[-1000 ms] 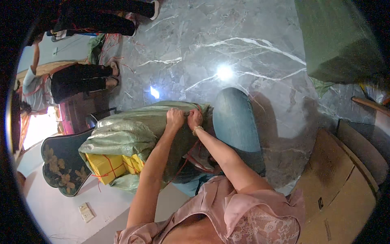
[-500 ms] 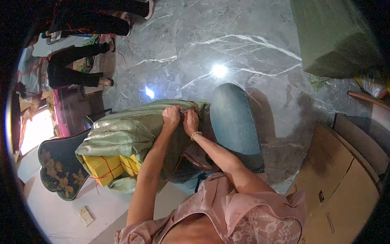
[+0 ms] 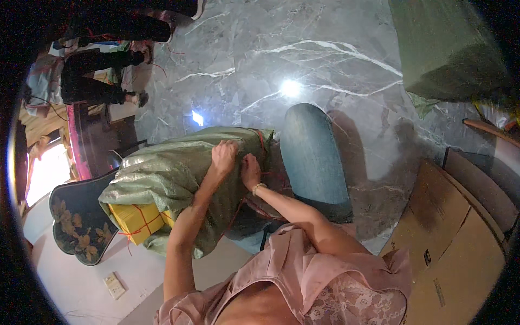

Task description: Packing and tying bundles of yellow paper into a large woven sack.

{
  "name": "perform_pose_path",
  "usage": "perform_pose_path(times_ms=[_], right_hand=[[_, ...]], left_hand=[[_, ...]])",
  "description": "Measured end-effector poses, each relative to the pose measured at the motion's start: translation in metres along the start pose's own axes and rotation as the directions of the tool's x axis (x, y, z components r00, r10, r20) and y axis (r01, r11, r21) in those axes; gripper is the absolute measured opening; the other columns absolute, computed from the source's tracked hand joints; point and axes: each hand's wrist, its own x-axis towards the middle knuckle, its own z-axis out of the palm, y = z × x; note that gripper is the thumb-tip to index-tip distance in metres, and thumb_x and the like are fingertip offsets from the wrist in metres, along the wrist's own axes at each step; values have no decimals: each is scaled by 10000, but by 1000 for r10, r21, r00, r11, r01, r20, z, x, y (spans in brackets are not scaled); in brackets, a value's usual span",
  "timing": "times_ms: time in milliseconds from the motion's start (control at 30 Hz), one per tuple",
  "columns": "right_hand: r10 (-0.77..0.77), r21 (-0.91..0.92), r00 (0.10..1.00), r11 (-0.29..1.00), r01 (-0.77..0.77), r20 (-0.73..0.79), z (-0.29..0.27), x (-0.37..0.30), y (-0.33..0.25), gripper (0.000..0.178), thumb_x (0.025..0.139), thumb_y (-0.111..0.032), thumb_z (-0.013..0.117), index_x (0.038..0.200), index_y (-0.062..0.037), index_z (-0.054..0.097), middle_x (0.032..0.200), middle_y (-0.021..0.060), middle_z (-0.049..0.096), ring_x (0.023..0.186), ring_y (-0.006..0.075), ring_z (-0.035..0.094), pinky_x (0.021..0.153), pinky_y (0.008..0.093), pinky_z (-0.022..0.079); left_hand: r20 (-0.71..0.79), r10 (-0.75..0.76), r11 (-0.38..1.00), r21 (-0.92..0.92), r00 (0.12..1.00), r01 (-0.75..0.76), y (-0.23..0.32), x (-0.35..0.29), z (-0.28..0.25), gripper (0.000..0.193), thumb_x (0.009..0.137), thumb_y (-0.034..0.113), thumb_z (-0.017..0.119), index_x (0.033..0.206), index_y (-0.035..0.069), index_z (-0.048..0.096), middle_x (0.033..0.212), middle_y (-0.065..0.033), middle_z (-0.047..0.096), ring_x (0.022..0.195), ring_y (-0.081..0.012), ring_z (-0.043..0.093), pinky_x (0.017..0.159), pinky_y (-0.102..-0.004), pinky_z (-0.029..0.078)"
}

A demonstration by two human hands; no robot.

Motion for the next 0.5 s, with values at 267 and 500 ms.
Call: perform_pose_path(times_ms=[267, 500], right_hand=[[40, -66, 992, 997, -33, 121, -14, -23, 11, 79, 828, -26, 418, 903, -20, 397, 794, 182, 454, 771, 373, 476, 661, 382, 400], [209, -205, 959, 964, -170, 193, 5, -52, 18, 215, 765, 10, 435, 980, 7, 417, 931, 206, 446, 893, 408, 455, 733, 434, 394]], left_hand=[[117, 21, 1000, 11, 993, -23, -10, 3, 12, 106, 707, 121, 507, 750, 90, 599, 830, -79, 579, 788, -297, 565, 584, -403, 476], [172, -35, 999, 43, 984, 28, -25, -2, 6, 81, 703, 87, 517, 727, 87, 594, 805, -90, 584, 779, -284, 573, 588, -395, 473]])
